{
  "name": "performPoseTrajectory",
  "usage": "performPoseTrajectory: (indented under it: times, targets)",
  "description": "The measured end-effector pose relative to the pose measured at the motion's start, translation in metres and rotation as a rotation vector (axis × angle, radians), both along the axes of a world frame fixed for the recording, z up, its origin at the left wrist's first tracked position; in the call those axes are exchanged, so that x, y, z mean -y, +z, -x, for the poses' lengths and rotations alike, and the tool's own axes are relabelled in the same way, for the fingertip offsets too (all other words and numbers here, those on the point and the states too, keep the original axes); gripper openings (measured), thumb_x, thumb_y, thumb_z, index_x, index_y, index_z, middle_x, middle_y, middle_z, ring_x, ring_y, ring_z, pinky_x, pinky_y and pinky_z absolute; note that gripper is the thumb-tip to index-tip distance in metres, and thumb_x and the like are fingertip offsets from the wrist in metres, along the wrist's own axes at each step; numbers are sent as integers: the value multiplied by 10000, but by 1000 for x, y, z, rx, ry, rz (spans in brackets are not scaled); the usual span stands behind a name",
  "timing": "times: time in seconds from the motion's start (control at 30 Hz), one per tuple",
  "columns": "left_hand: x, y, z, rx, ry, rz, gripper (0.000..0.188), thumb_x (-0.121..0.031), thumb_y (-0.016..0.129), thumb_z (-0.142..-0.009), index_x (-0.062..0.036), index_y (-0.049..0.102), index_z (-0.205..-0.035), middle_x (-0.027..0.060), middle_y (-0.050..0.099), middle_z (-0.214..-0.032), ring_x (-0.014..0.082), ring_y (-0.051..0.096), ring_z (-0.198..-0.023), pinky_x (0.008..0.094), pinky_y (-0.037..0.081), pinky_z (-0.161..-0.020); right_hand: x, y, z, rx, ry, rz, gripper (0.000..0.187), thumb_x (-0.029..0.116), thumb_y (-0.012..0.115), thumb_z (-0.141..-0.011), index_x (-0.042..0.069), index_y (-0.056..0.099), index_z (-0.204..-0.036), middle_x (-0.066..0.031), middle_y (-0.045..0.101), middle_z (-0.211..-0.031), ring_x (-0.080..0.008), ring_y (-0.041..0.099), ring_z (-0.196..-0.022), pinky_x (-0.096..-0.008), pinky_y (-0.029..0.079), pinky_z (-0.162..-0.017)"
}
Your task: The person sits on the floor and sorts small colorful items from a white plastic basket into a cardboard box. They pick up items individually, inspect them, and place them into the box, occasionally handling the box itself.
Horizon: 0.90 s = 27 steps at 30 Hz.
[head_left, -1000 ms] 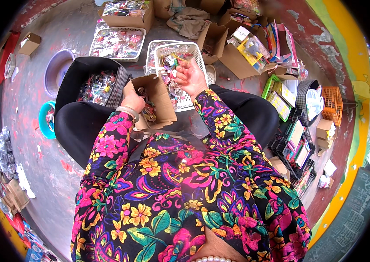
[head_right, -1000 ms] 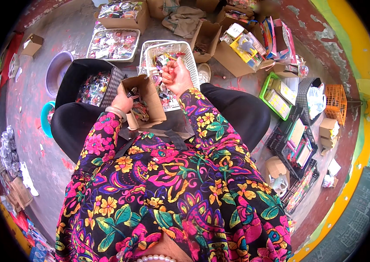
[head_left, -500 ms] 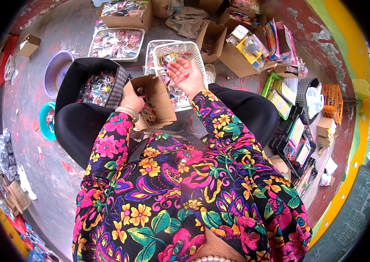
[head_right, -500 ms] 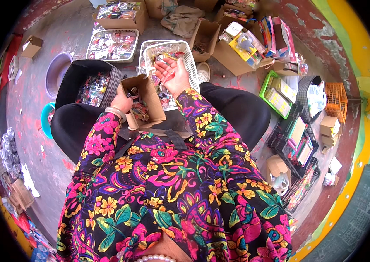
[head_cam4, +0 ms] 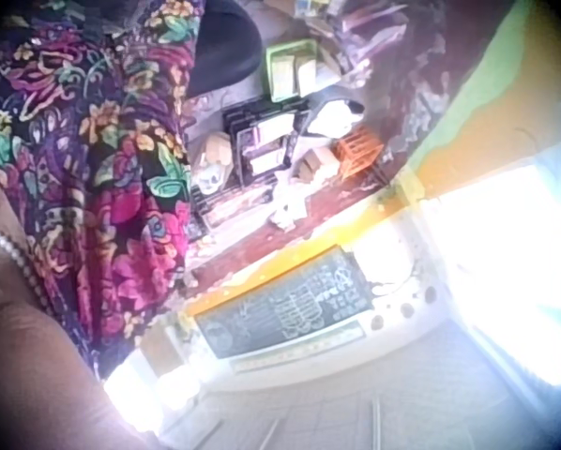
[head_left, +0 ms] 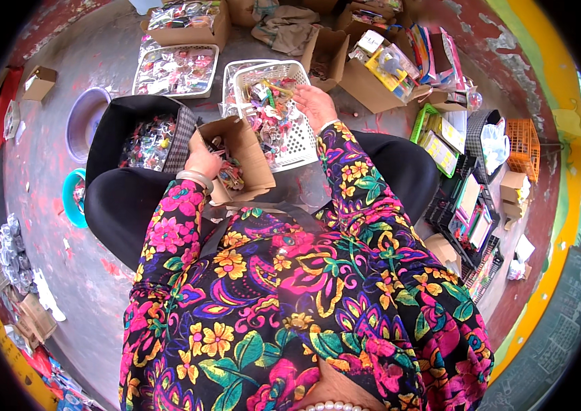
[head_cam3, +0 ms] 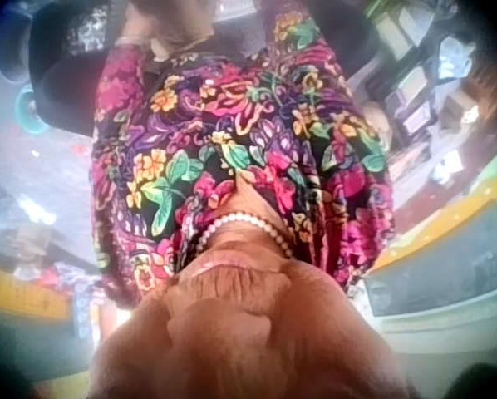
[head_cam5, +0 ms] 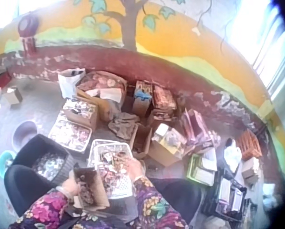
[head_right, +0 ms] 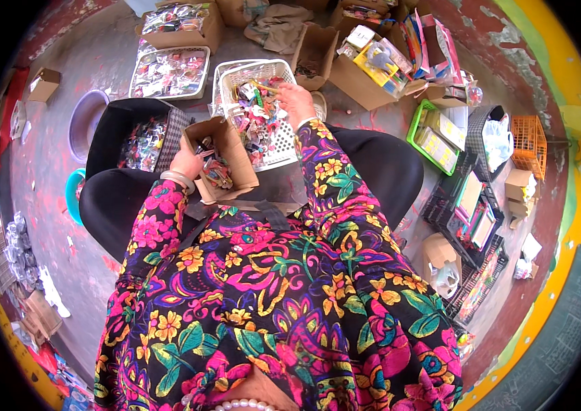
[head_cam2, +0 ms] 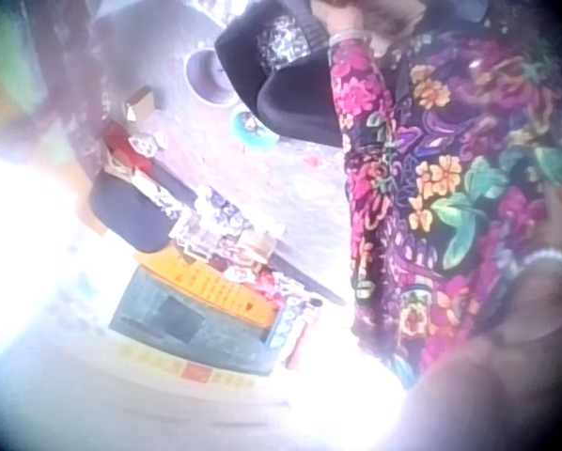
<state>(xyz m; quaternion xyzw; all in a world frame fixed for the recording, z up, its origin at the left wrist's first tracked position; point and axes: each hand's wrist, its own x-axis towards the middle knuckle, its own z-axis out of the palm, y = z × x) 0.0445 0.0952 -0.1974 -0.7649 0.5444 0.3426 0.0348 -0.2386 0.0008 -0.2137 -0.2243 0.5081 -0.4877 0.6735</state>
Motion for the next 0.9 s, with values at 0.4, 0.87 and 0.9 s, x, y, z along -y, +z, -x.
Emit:
performPoseTrajectory:
  times: [0.4,0.87,0.9]
  targets:
    - [-3,8,2,-22,56,-16,513,-184,489,-750,26,322,-1187,291,556,-980,407,547,-925,437,426,-824,-39,-95,-2,-1289,569,-93,384,197,638,-704,61,542,-1050,-157,607,-933,-285,592,-852,-357,468,-726]
    - [-4,24,11,-35,51,-15,644,-201,527,-732,-12,247,-1280,286,558,-987,394,557,-921,425,429,-836,-43,-101,-1,-1191,734,-22,272,121,576,-744,62,501,-998,-148,616,-848,-296,605,-814,-402,456,-707]
    - [-4,24,11,-39,49,-9,636,-200,526,-732,-10,257,-1276,286,558,-988,394,556,-921,425,429,-837,-39,-100,3,-880,599,-144,268,105,567,-755,56,497,-1009,-140,616,-867,-278,608,-813,-396,458,-717]
